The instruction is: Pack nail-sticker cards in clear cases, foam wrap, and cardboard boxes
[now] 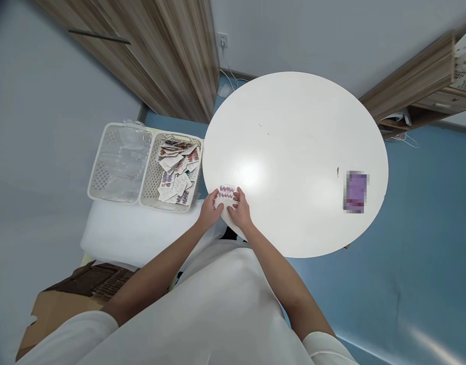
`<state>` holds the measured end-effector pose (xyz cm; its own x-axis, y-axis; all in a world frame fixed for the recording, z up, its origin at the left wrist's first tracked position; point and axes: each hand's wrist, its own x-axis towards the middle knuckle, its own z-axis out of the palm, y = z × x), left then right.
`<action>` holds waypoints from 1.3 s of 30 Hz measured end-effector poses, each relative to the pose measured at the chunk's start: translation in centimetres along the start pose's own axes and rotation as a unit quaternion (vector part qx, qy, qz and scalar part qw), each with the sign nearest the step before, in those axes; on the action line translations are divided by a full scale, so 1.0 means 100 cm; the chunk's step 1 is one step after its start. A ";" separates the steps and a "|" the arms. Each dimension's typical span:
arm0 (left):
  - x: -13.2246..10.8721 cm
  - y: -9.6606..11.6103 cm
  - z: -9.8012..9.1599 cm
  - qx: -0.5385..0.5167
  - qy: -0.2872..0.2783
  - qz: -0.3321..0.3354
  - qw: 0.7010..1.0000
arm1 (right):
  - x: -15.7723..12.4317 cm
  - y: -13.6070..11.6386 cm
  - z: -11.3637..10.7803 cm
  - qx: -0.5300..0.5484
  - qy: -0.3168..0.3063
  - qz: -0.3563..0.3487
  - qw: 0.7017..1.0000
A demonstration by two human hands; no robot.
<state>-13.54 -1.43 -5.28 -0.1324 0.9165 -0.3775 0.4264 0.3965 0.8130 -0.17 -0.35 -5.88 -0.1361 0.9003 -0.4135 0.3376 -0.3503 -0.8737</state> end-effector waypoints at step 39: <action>-0.122 0.001 0.039 -0.122 0.106 -0.086 0.983 | -0.076 0.018 -0.077 -0.064 -0.140 -0.017 0.988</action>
<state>-8.42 -12.80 -2.30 -0.3787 0.8149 -0.4388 0.1579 0.5240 0.8369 8.67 -5.84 -2.30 -0.3963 0.7975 -0.4549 0.4409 -0.2693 -0.8562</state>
